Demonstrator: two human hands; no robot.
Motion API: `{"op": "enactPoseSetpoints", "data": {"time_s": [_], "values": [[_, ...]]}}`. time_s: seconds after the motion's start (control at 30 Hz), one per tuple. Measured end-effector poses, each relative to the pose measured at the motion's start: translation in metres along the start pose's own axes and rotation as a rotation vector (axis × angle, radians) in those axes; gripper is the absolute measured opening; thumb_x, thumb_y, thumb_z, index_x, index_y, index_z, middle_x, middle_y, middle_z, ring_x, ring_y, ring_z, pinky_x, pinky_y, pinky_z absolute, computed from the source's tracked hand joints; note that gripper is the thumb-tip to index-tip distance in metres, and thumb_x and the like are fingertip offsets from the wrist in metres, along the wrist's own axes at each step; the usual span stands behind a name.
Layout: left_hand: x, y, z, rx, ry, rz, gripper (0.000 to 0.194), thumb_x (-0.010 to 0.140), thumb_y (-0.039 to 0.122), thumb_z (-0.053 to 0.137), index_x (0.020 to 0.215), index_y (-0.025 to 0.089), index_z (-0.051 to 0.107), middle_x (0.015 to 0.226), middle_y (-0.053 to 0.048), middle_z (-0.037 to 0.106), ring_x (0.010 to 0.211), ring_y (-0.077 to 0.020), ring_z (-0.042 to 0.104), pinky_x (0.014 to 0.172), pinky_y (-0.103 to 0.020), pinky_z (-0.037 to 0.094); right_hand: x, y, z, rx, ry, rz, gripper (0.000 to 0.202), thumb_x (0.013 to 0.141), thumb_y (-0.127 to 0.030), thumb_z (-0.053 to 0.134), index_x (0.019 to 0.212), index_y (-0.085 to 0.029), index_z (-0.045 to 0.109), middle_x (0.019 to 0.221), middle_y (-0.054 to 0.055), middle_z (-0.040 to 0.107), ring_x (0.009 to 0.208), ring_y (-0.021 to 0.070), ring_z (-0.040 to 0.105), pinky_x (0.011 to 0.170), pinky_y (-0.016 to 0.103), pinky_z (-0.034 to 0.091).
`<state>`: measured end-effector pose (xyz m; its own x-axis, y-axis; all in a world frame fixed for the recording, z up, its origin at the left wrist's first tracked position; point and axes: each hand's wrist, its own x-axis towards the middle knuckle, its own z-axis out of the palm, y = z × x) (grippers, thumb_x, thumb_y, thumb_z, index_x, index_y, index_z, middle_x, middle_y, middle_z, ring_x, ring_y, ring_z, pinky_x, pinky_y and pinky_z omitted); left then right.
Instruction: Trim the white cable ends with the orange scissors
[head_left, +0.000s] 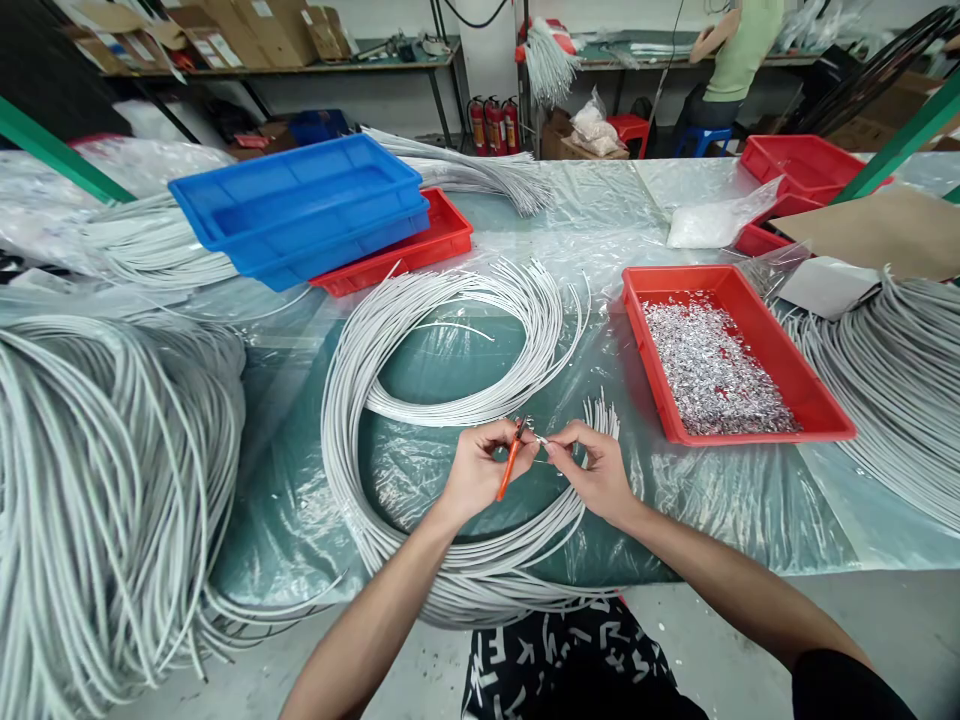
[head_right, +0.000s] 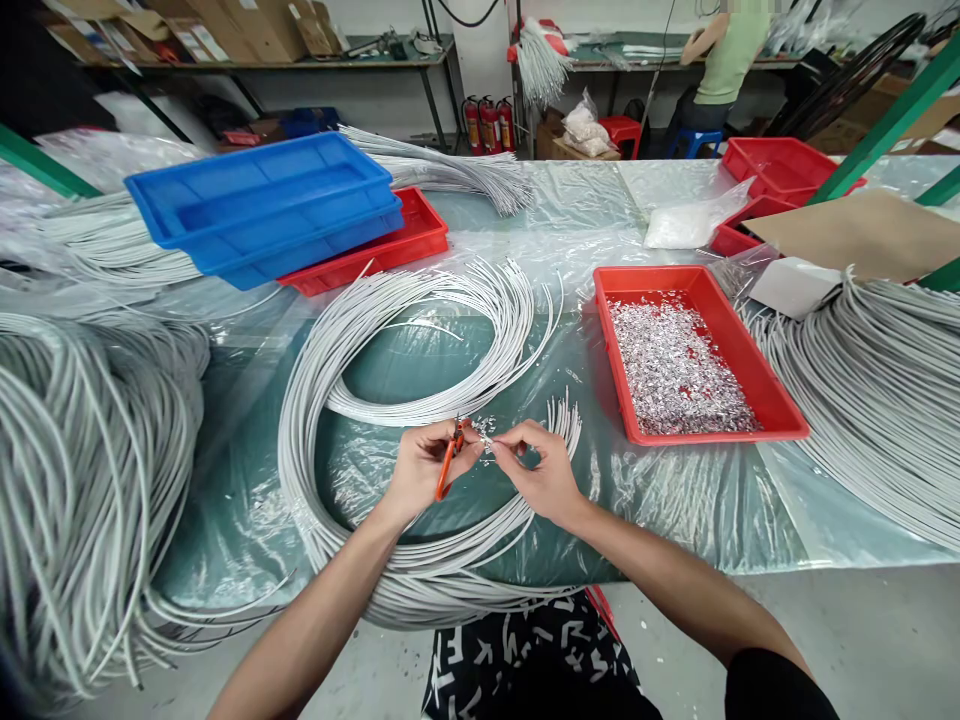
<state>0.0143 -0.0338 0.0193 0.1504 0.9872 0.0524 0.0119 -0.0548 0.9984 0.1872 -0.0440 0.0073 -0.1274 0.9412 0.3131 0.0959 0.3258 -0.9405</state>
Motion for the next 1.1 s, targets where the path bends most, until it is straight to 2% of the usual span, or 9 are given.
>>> {"op": "enactPoseSetpoints", "data": {"time_s": [0.43, 0.6, 0.83, 0.97, 1.1], "values": [[0.000, 0.008, 0.001, 0.032, 0.002, 0.008, 0.017, 0.064, 0.024, 0.082, 0.069, 0.012, 0.072, 0.061, -0.001, 0.063, 0.055, -0.0092, 0.050, 0.055, -0.020, 0.043, 0.001, 0.000, -0.001, -0.054, 0.029, -0.055, 0.011, 0.088, -0.025, 0.064, 0.079, -0.020, 0.068, 0.069, 0.002, 0.063, 0.064, 0.0152, 0.053, 0.062, 0.030, 0.044], [0.000, 0.006, -0.002, 0.085, 0.007, 0.040, 0.016, 0.068, 0.027, 0.080, 0.069, 0.013, 0.072, 0.061, -0.001, 0.062, 0.055, -0.0093, 0.050, 0.054, -0.020, 0.043, 0.005, 0.004, -0.003, -0.038, 0.039, 0.009, 0.016, 0.089, -0.031, 0.063, 0.081, -0.019, 0.070, 0.067, 0.002, 0.065, 0.063, 0.0153, 0.055, 0.062, 0.030, 0.045], [0.007, 0.002, -0.005, 0.087, 0.018, 0.002, 0.020, 0.070, 0.031, 0.078, 0.072, 0.013, 0.071, 0.061, 0.000, 0.060, 0.052, -0.0086, 0.046, 0.052, -0.020, 0.040, 0.006, 0.008, -0.004, 0.070, -0.005, 0.094, 0.027, 0.092, -0.040, 0.058, 0.082, -0.018, 0.070, 0.066, 0.002, 0.066, 0.063, 0.0156, 0.059, 0.066, 0.030, 0.050], [0.011, -0.002, -0.007, 0.257, 0.029, 0.048, 0.022, 0.075, 0.029, 0.071, 0.063, 0.013, 0.064, 0.057, 0.002, 0.051, 0.054, -0.0082, 0.042, 0.054, -0.020, 0.036, 0.008, 0.010, -0.004, 0.076, 0.016, 0.110, 0.030, 0.091, -0.044, 0.059, 0.080, -0.018, 0.070, 0.064, 0.002, 0.064, 0.062, 0.0158, 0.059, 0.064, 0.030, 0.049], [0.014, -0.007, -0.012, 0.472, -0.023, 0.087, 0.023, 0.079, 0.025, 0.061, 0.060, 0.013, 0.056, 0.057, 0.004, 0.038, 0.055, -0.0076, 0.032, 0.052, -0.020, 0.028, 0.012, 0.012, -0.006, 0.103, 0.052, 0.112, 0.030, 0.090, -0.045, 0.060, 0.079, -0.019, 0.069, 0.063, 0.001, 0.063, 0.062, 0.0154, 0.059, 0.063, 0.029, 0.048]]}}
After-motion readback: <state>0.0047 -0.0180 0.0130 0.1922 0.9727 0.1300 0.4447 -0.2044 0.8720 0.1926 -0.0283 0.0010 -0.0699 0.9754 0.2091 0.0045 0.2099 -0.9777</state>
